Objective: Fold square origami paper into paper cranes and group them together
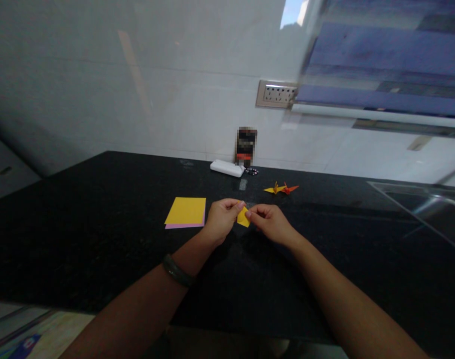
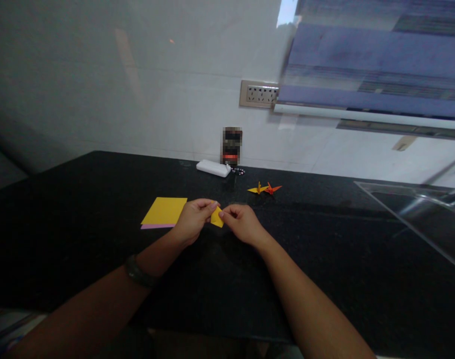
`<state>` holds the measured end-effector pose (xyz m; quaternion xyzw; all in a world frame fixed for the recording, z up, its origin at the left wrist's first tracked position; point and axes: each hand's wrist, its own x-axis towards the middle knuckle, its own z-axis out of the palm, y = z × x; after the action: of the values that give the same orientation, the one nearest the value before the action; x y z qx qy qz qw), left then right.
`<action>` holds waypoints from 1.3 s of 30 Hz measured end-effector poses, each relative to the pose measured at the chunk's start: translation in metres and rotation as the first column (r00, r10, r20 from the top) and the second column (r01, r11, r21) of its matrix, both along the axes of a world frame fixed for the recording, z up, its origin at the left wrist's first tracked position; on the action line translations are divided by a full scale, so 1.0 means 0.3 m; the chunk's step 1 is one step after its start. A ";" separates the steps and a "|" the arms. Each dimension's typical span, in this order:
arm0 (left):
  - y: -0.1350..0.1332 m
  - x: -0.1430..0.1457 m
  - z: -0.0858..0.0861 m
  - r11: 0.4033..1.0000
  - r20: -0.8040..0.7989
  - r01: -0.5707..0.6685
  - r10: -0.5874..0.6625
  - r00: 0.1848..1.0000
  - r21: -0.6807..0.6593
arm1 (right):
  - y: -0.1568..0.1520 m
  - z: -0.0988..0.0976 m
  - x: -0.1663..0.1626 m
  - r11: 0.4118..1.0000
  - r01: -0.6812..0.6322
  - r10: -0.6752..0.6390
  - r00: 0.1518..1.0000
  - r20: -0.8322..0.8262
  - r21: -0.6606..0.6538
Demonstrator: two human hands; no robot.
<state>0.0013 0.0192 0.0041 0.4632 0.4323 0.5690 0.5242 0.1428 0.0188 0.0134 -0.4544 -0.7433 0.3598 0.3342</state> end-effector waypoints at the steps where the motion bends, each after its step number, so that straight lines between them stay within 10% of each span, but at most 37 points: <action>1: -0.001 0.000 0.001 1.000 -0.009 -0.007 0.007 1.000 0.005 | 0.000 0.000 0.000 1.000 -0.002 0.002 1.000 0.003 0.008; 14: -0.001 -0.007 0.008 0.995 -0.220 -0.025 0.046 0.974 0.099 | 0.002 0.007 0.005 1.000 0.028 -0.028 0.999 -0.033 -0.009; 34: -0.011 0.001 0.008 0.995 0.050 0.070 -0.066 0.997 -0.077 | -0.008 0.019 0.005 1.000 -0.011 0.011 0.999 -0.040 0.010; 39: -0.008 -0.006 0.014 0.999 -0.163 0.039 -0.036 0.986 0.013 | 0.003 0.007 0.011 0.999 0.018 -0.021 0.997 -0.075 -0.043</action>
<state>-0.0004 0.0169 0.0082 0.5205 0.4603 0.5228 0.4938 0.1461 0.0197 0.0155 -0.4546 -0.7180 0.3891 0.3555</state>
